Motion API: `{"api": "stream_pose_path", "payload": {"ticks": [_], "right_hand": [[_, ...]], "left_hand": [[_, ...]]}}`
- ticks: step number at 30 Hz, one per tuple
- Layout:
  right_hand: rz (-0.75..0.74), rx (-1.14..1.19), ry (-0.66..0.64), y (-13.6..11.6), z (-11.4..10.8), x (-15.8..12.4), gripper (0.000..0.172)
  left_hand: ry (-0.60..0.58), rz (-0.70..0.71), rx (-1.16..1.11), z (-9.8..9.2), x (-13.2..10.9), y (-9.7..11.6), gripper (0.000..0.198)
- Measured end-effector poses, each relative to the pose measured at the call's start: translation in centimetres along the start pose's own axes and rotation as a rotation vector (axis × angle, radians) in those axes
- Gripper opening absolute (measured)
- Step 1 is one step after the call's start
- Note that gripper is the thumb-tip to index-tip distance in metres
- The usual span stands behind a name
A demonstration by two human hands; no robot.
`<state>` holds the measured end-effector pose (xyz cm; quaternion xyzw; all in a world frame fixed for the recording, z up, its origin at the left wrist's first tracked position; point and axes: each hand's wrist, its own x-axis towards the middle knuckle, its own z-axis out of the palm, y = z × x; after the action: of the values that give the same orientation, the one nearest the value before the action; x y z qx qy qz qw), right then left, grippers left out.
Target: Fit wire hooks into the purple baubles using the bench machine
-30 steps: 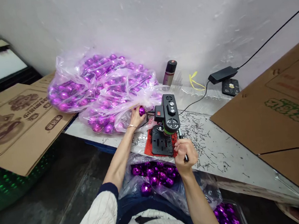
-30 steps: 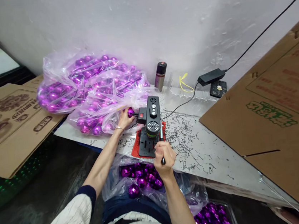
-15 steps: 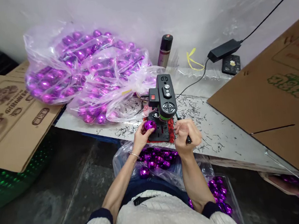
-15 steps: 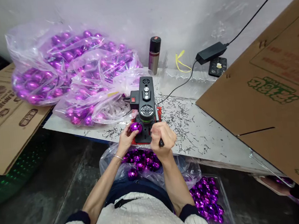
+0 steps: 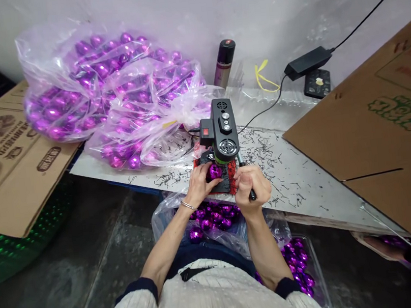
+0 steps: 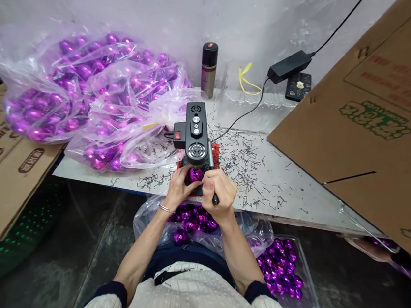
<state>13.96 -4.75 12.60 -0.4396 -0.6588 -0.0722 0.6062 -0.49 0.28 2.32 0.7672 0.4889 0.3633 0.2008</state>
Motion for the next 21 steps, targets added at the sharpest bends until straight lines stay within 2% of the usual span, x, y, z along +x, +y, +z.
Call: {"api": "stream_pose_path", "payload": {"ticks": [6, 12, 21], "right_hand": [[0.008, 0.013, 0.012, -0.1, 0.0, -0.2, 0.023], [0.017, 0.021, 0.005, -0.3, 0.0, -0.1, 0.025], [0.047, 0.047, 0.018, 0.1, 0.2, -1.6, 0.024]], "left_hand": [[-0.006, -0.011, -0.042, 0.9, 0.2, 0.0, 0.061], [0.071, -0.033, -0.133, 2.6, -0.5, -0.9, 0.070], [0.060, -0.034, -0.088, 2.8, -0.7, -1.3, 0.066]]}}
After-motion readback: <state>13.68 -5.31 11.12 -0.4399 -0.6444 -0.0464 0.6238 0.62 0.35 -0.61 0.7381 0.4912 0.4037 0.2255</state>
